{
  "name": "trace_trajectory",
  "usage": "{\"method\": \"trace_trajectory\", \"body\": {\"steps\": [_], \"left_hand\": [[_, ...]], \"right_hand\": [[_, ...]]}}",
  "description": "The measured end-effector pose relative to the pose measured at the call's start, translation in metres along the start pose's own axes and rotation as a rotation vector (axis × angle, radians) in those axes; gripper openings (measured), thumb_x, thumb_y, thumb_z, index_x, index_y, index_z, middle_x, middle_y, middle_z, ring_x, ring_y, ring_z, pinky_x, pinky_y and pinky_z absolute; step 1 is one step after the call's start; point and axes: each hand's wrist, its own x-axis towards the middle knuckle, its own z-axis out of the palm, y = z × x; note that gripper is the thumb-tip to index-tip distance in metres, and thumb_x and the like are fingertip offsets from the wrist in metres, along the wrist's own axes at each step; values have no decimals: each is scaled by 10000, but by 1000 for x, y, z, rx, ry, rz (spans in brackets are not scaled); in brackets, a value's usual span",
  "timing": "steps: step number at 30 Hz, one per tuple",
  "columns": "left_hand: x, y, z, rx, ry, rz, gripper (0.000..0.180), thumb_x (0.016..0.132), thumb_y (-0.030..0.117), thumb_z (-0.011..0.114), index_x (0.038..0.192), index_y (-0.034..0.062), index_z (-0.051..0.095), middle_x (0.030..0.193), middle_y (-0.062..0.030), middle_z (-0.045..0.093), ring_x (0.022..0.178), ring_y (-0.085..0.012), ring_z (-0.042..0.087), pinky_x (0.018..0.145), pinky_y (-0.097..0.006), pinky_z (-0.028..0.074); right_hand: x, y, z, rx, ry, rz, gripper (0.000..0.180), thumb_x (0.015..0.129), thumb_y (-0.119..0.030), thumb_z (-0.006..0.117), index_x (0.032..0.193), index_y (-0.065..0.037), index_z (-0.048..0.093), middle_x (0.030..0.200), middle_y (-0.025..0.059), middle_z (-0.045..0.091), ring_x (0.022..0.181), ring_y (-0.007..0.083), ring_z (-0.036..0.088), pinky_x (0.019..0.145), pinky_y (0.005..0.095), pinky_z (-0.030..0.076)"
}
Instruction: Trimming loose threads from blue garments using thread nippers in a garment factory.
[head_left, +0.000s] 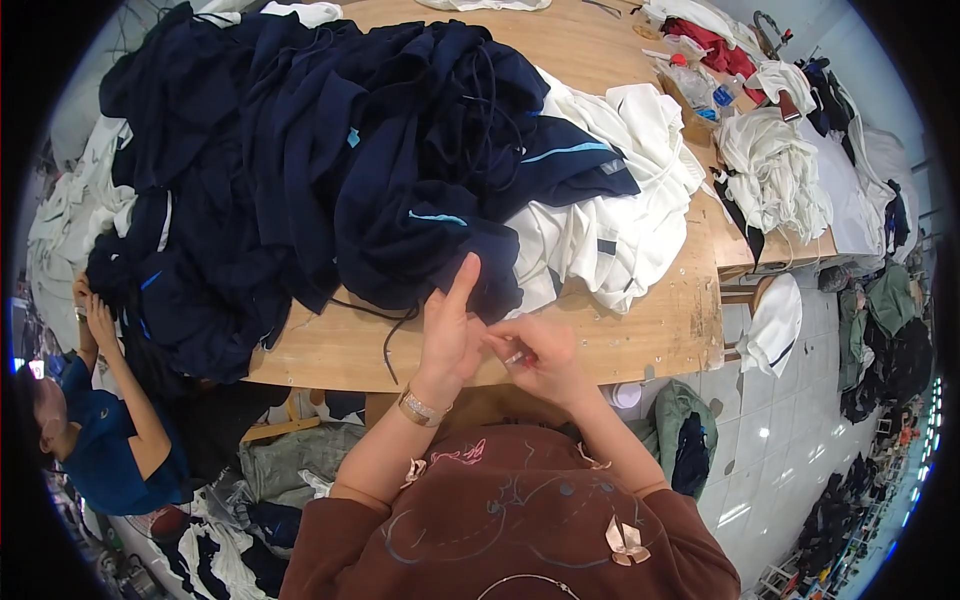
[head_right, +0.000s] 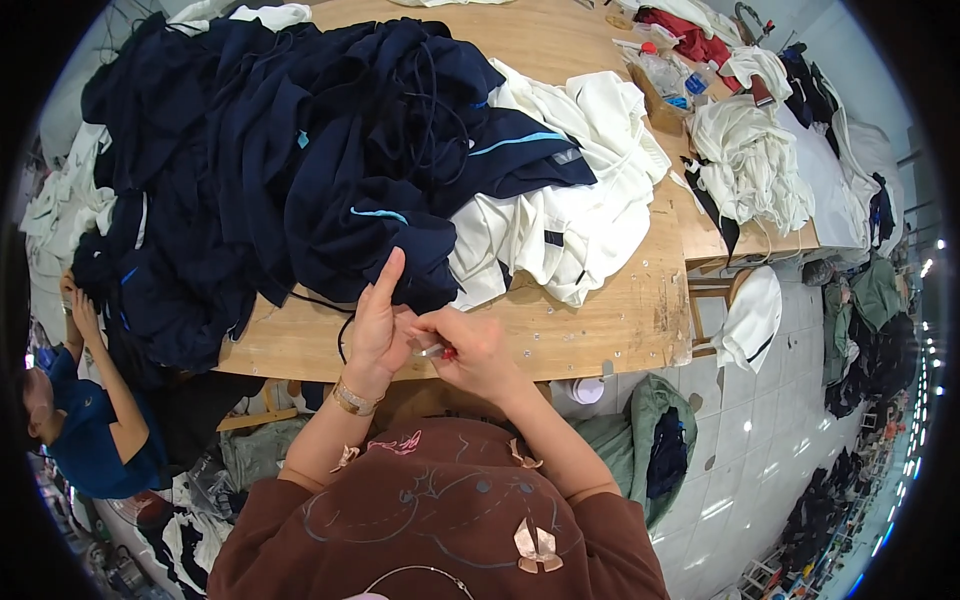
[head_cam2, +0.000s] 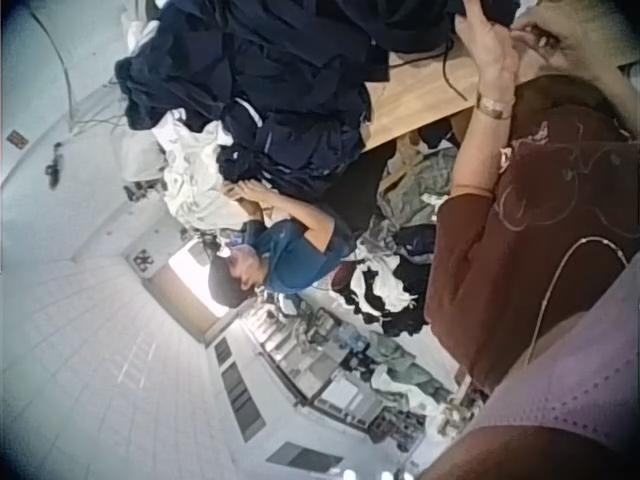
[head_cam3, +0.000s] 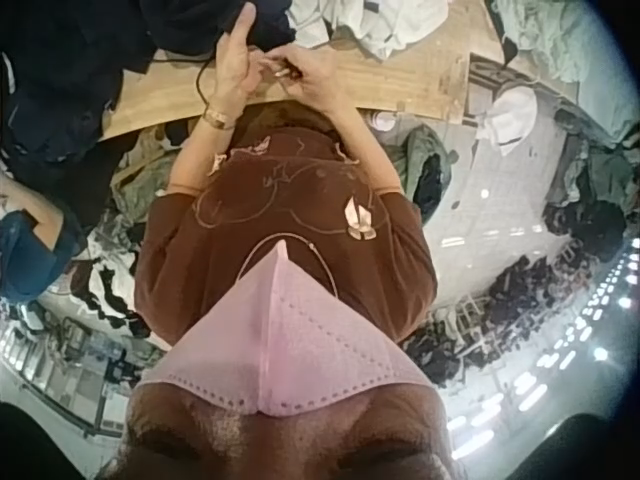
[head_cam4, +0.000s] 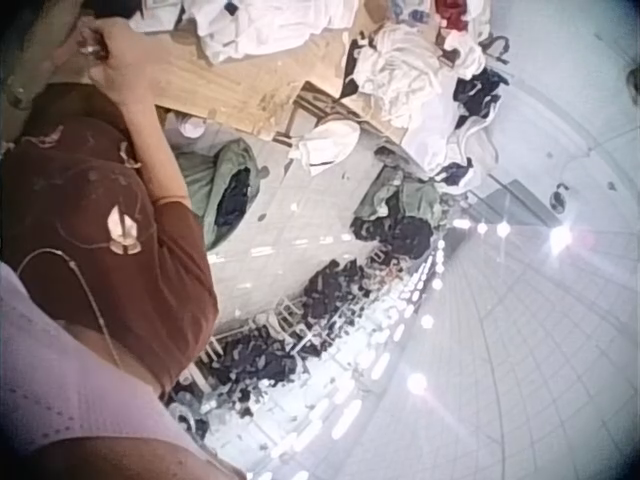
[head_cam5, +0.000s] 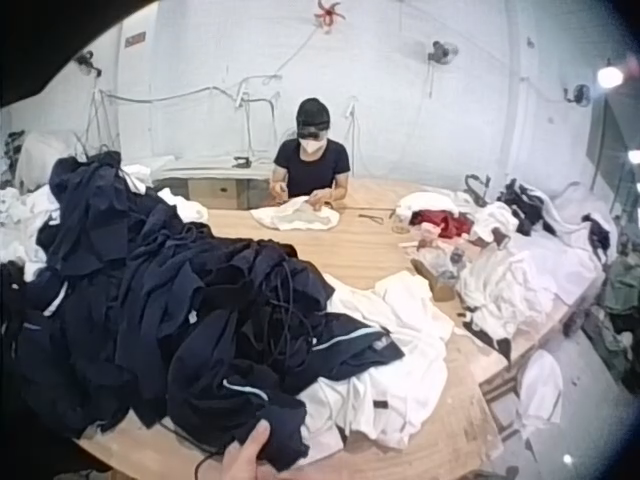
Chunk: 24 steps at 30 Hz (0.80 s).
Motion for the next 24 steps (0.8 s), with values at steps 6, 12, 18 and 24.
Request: {"method": "trace_trajectory", "body": {"steps": [6, 12, 18, 24], "left_hand": [[-2, -3, 6, -33, -10, 114, 195, 901, 196, 570, 997, 29, 602, 990, -24, 612, 894, -108, 563, 809, -270, 448], [0, -13, 2, -2, 9, 198, 241, 915, 226, 543, 1010, 12, 601, 1007, -40, 618, 905, -112, 572, 802, -264, 450], [1, -19, 2, 58, 60, 328, 220, 913, 251, 550, 910, 39, 609, 910, -21, 626, 788, -89, 584, 697, -231, 466], [-4, -21, 6, 123, 90, 371, 169, 890, 238, 595, 852, 73, 587, 848, 26, 601, 707, -37, 539, 611, -201, 438]], "right_hand": [[5, -4, -4, 28, 132, 262, 212, 808, -132, 651, 954, -13, 553, 702, 51, 553, 542, 201, 536, 499, 294, 424], [1, 9, -4, -340, 135, 158, 255, 816, -190, 647, 992, -35, 546, 692, 77, 573, 549, 222, 568, 495, 314, 425], [4, 4, -7, -560, 63, 121, 224, 804, -233, 650, 921, -67, 554, 695, 59, 583, 534, 255, 565, 465, 343, 409], [1, 5, -5, -573, 76, 126, 226, 802, -238, 648, 926, -73, 557, 697, 58, 583, 527, 258, 559, 467, 345, 402]]}}
